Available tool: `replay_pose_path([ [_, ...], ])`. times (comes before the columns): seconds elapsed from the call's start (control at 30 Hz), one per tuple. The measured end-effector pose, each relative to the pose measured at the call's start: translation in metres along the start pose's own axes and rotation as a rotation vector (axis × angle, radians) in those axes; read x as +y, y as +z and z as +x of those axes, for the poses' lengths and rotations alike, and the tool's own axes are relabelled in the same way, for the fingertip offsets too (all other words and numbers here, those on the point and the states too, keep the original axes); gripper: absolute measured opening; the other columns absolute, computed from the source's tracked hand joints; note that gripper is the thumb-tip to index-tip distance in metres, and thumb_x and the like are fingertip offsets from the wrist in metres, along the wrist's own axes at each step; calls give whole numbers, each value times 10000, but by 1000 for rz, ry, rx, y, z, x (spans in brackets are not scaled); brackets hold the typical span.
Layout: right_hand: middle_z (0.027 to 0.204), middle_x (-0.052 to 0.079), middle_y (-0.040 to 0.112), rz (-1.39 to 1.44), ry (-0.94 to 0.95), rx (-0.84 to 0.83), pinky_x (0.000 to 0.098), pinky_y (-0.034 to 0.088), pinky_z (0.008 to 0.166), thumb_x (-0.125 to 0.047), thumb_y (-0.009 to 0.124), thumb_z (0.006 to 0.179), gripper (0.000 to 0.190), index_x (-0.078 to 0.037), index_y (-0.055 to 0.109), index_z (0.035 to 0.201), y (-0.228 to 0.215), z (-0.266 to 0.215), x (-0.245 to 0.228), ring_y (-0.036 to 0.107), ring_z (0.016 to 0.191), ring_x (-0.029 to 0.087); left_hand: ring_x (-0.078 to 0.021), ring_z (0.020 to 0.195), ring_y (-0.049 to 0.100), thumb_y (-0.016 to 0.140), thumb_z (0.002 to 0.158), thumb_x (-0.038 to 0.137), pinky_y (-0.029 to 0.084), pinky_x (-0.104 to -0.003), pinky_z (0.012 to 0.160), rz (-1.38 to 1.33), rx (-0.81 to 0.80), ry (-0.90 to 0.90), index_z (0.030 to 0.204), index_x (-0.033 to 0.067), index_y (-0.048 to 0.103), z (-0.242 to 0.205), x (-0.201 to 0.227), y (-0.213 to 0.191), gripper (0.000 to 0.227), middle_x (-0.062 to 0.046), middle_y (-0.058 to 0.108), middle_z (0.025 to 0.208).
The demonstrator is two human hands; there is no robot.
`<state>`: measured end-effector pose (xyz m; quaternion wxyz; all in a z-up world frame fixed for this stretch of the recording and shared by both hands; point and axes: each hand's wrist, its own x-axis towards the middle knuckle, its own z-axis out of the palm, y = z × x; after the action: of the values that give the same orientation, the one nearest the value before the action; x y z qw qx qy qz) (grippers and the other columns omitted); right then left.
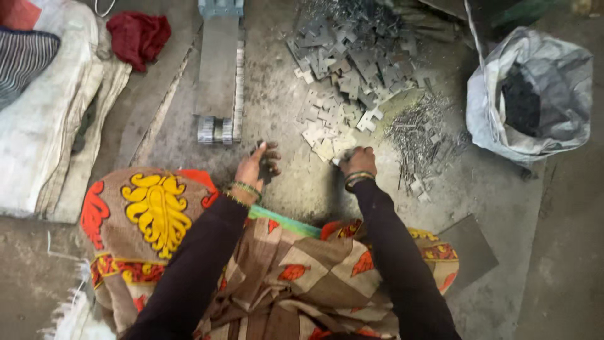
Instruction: The person sits on the floor and repeatedly wipes small metal parts with a white cloth. They pick up parts from a pile, wipe them, and place them into a neat stack. The process is continuous and repetitive.
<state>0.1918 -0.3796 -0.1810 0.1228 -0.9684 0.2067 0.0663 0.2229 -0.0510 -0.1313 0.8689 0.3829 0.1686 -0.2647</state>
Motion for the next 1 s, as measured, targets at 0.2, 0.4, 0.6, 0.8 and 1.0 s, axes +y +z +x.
replay_pose_path([
  [0.2, 1234, 174, 699, 75, 41, 33, 467, 554, 968, -326, 814, 845, 499, -92, 686, 1267, -33, 3, 4, 693, 1080, 371, -166, 563, 606, 591, 1017, 386, 563, -351, 542, 145, -4, -102, 1132, 63, 697, 21, -17, -9, 360, -78, 715, 848],
  [0.4, 1397, 109, 581, -177, -383, 117, 496, 498, 884, -73, 677, 823, 445, -236, 683, 1237, -47, -25, -36, 569, 1224, 298, -138, 546, 592, 577, 1030, 405, 566, -343, 544, 177, -12, -172, 1133, 84, 701, 23, -17, 2, 359, -61, 703, 848],
  [0.6, 1344, 131, 602, -406, -459, 118, 547, 413, 987, -191, 686, 908, 283, -258, 698, 1182, -76, -28, -34, 548, 1234, 299, -145, 552, 608, 562, 1033, 408, 563, -337, 538, 168, 39, -155, 1123, 82, 707, 16, -12, 2, 368, -69, 708, 849],
  [0.8, 1044, 123, 729, 198, -140, -184, 459, 596, 865, -225, 755, 880, 354, -100, 637, 1189, -96, -34, -23, 724, 909, 294, -141, 567, 605, 584, 1017, 468, 548, -320, 535, 248, 42, -129, 1127, 71, 711, 10, -12, 10, 431, -57, 708, 837],
  [1.0, 1067, 212, 695, 493, -417, 7, 492, 578, 798, -200, 715, 899, 288, -94, 674, 1164, -63, -34, -53, 677, 906, 387, -258, 707, 751, 507, 868, 683, 614, -427, 649, 82, -93, -327, 1122, 74, 667, -1, -8, 25, 679, -97, 737, 834],
])
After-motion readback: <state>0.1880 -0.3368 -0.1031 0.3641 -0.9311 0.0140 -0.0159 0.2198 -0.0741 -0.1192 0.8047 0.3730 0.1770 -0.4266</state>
